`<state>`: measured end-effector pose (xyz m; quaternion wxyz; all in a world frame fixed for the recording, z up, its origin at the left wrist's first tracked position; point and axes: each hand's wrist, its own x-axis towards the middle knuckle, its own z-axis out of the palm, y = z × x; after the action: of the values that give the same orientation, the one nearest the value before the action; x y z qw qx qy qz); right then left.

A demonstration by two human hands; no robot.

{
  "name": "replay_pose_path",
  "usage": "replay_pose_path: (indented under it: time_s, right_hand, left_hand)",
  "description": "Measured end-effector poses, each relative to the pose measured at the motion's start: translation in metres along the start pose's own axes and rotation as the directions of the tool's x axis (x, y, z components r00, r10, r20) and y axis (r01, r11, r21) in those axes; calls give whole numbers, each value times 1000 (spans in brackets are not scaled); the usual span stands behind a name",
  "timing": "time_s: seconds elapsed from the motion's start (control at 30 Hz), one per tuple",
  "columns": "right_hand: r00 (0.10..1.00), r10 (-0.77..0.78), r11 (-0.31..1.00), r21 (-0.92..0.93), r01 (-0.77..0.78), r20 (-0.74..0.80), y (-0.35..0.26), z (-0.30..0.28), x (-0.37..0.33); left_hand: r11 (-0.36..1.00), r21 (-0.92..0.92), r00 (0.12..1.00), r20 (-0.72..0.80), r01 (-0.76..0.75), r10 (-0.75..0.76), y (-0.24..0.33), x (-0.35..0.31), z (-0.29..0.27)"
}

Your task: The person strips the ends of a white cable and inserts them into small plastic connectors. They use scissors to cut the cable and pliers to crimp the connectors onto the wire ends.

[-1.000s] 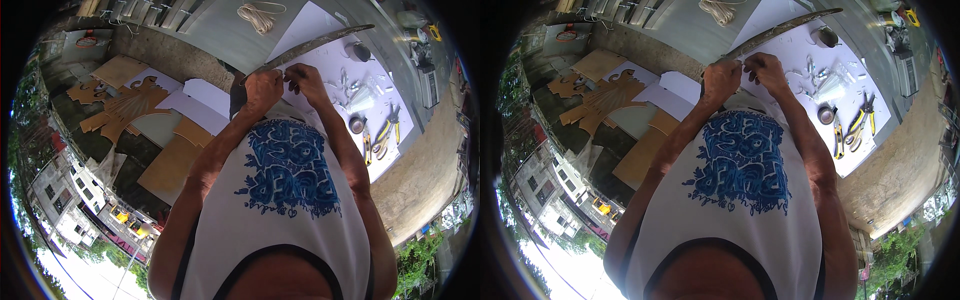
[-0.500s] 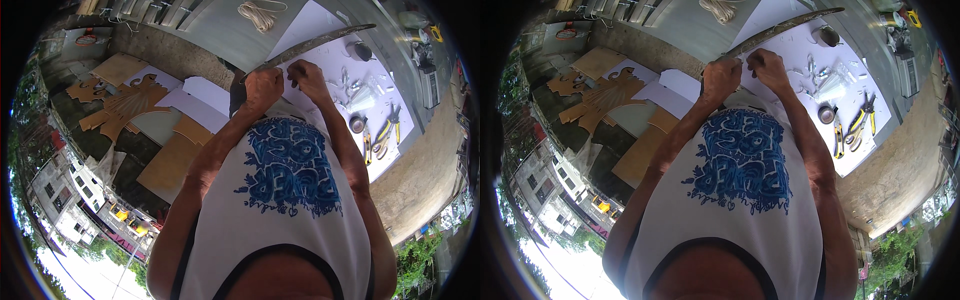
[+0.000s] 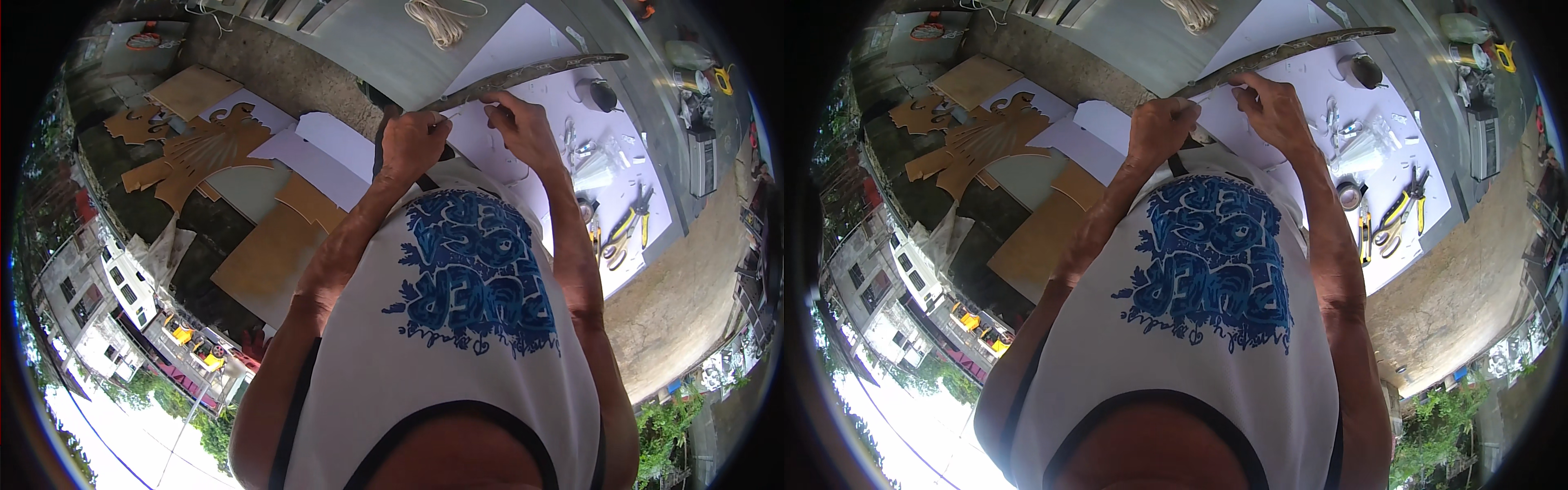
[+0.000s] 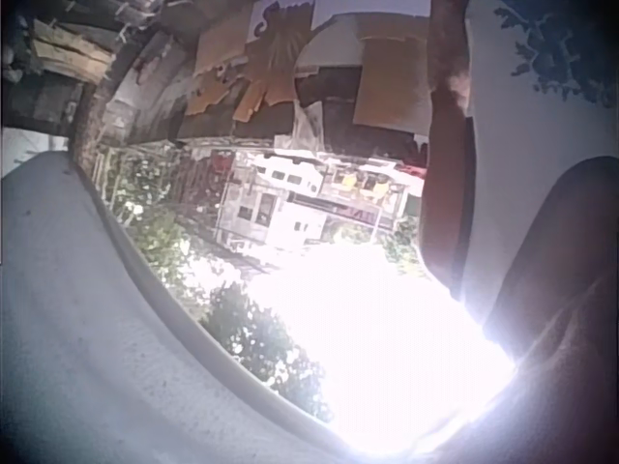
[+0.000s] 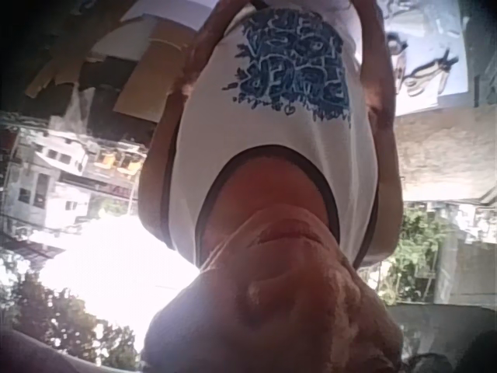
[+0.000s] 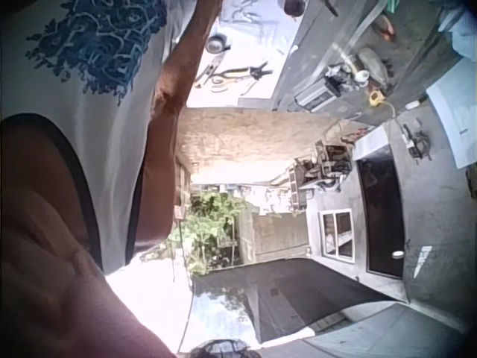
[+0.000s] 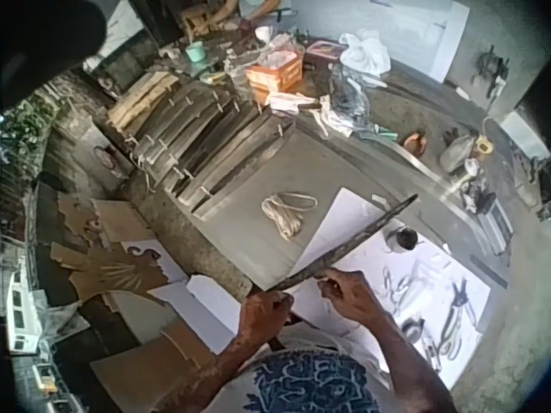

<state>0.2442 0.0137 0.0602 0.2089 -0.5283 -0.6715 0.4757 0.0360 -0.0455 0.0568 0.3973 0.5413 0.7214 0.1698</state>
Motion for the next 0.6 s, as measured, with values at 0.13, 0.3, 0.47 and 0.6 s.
replay_pose_path:
  time_s: [0.13,0.3,0.47,0.6]
  right_hand:
    - [986,-50,992,-104,67,158,-3,3,18]
    - [945,-222,878,-373,301,240,-1,2,30]
    - [932,-251,802,-482,353,263,1,0,35]
    - [889,-375,794,-403,455,264,15,4,42]
  left_hand:
    - [996,69,996,-63,-64,68,9,-2,-5]
    - [981,133,970,-176,-143,165,13,-4,-8]
    - [959,130,921,-274,-250,277,14,-3,-11]
    - [936,169,894,-285,-310,347,9,0,-13]
